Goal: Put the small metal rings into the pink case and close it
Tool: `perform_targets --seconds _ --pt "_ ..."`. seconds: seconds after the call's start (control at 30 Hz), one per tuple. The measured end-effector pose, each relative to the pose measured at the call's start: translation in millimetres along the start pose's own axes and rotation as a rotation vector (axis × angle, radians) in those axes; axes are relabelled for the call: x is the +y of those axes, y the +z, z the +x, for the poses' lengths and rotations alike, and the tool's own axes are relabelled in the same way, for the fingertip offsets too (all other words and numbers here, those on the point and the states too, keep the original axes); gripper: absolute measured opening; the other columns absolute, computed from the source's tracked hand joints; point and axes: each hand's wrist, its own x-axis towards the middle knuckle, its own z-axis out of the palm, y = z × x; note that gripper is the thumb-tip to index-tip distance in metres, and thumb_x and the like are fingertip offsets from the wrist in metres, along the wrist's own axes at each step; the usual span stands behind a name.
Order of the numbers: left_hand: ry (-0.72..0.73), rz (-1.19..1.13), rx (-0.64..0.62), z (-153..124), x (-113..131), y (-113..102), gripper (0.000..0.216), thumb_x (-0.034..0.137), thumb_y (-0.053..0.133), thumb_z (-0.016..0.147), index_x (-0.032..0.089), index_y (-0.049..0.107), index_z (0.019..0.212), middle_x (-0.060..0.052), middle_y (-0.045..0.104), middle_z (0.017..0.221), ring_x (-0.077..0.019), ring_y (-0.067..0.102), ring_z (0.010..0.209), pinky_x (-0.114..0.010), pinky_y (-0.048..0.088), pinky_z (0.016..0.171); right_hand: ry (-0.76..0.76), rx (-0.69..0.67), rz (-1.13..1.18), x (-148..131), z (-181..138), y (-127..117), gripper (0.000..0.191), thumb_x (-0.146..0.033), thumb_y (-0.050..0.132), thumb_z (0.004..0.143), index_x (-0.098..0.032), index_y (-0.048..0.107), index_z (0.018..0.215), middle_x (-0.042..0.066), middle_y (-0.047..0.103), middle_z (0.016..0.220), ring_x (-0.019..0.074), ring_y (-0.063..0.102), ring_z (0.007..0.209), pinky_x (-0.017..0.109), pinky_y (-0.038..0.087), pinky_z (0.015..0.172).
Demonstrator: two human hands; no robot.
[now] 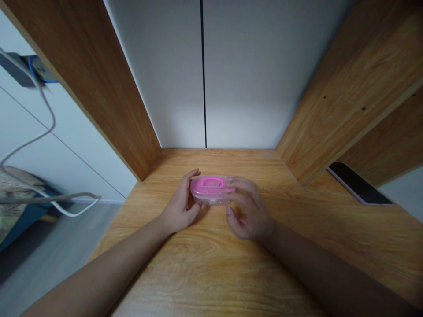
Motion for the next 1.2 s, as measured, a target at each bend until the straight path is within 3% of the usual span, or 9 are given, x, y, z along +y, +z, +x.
perform_targets --seconds 0.07,0.13,0.23,0.3,0.47,0.63,0.8,1.0,1.2 --pt "-0.010 -0.095 0.018 -0.4 -4.2 -1.0 0.064 0.023 0.054 0.090 0.020 0.027 0.148 -0.016 0.042 0.147 -0.0306 0.046 0.134 -0.053 0.034 0.114 -0.159 -0.130 0.084 -5.8 -0.5 2.4 0.061 -0.009 0.054 0.080 -0.027 0.046 0.137 0.010 0.062 0.119 0.0261 0.060 0.116 0.047 0.053 0.099" --pt "-0.040 -0.195 0.050 -0.1 -8.8 -1.6 0.054 0.024 0.047 0.094 0.020 0.032 0.146 -0.015 0.047 0.143 -0.0291 0.047 0.132 -0.051 0.035 0.113 -0.207 -0.305 0.197 -11.9 0.1 5.5 0.058 -0.010 0.052 0.082 -0.021 0.048 0.139 0.011 0.065 0.119 0.0238 0.062 0.113 0.042 0.055 0.095" --pt "-0.082 -0.322 0.104 1.2 -14.2 -1.8 0.049 0.023 0.043 0.093 0.020 0.038 0.142 -0.012 0.053 0.134 -0.0276 0.051 0.127 -0.049 0.036 0.111 -0.035 -0.532 0.343 -19.9 1.1 7.1 0.061 -0.014 0.054 0.086 -0.017 0.043 0.146 0.015 0.061 0.136 0.0233 0.058 0.125 0.041 0.051 0.105" --pt "-0.091 -0.372 0.132 2.0 -15.6 -1.7 0.049 0.023 0.044 0.091 0.020 0.040 0.140 -0.011 0.056 0.131 -0.0270 0.053 0.123 -0.048 0.038 0.109 0.109 -0.638 0.393 -22.8 0.8 5.7 0.071 -0.018 0.057 0.086 -0.017 0.034 0.153 0.016 0.050 0.150 0.0250 0.050 0.137 0.044 0.043 0.113" --pt "-0.135 -0.357 0.149 2.8 -14.6 -0.6 0.047 0.026 0.040 0.095 0.019 0.039 0.141 -0.011 0.061 0.128 -0.0264 0.057 0.119 -0.047 0.039 0.107 0.265 -0.757 0.442 -20.0 -0.8 3.0 0.088 -0.022 0.062 0.085 -0.018 0.016 0.160 0.015 0.022 0.165 0.0291 0.027 0.151 0.050 0.027 0.122" --pt "-0.165 -0.266 0.146 2.6 -15.7 0.6 0.049 0.032 0.041 0.098 0.017 0.037 0.145 -0.013 0.061 0.133 -0.0266 0.056 0.125 -0.047 0.037 0.111 0.293 -0.736 0.478 -14.6 -2.1 5.8 0.095 -0.021 0.063 0.085 -0.016 0.006 0.161 0.015 0.009 0.167 0.0288 0.017 0.153 0.050 0.020 0.124" --pt "-0.172 -0.246 0.173 1.8 -17.5 1.0 0.047 0.031 0.040 0.100 0.018 0.039 0.144 -0.015 0.057 0.140 -0.0258 0.051 0.133 -0.048 0.034 0.116 0.389 -0.663 0.512 -12.2 -6.1 9.9 0.093 -0.022 0.062 0.089 -0.019 0.003 0.161 0.012 0.005 0.167 0.0275 0.012 0.154 0.050 0.015 0.125" --pt "-0.216 -0.192 0.173 2.8 -17.9 1.6 0.043 0.028 0.042 0.098 0.019 0.043 0.140 -0.014 0.058 0.138 -0.0258 0.053 0.130 -0.051 0.035 0.115 0.567 -0.513 0.480 -8.8 -9.6 19.4 0.090 -0.027 0.060 0.091 -0.021 0.004 0.161 0.008 0.003 0.168 0.0255 0.006 0.155 0.049 0.012 0.125" --pt "-0.219 -0.190 0.160 2.9 -20.8 2.8 0.043 0.025 0.043 0.097 0.021 0.044 0.139 -0.013 0.058 0.137 -0.0257 0.053 0.131 -0.051 0.038 0.114 0.737 -0.289 0.408 4.1 -9.8 28.9 0.086 -0.036 0.059 0.092 -0.017 0.011 0.161 0.010 0.011 0.167 0.0255 0.010 0.155 0.049 0.010 0.125"
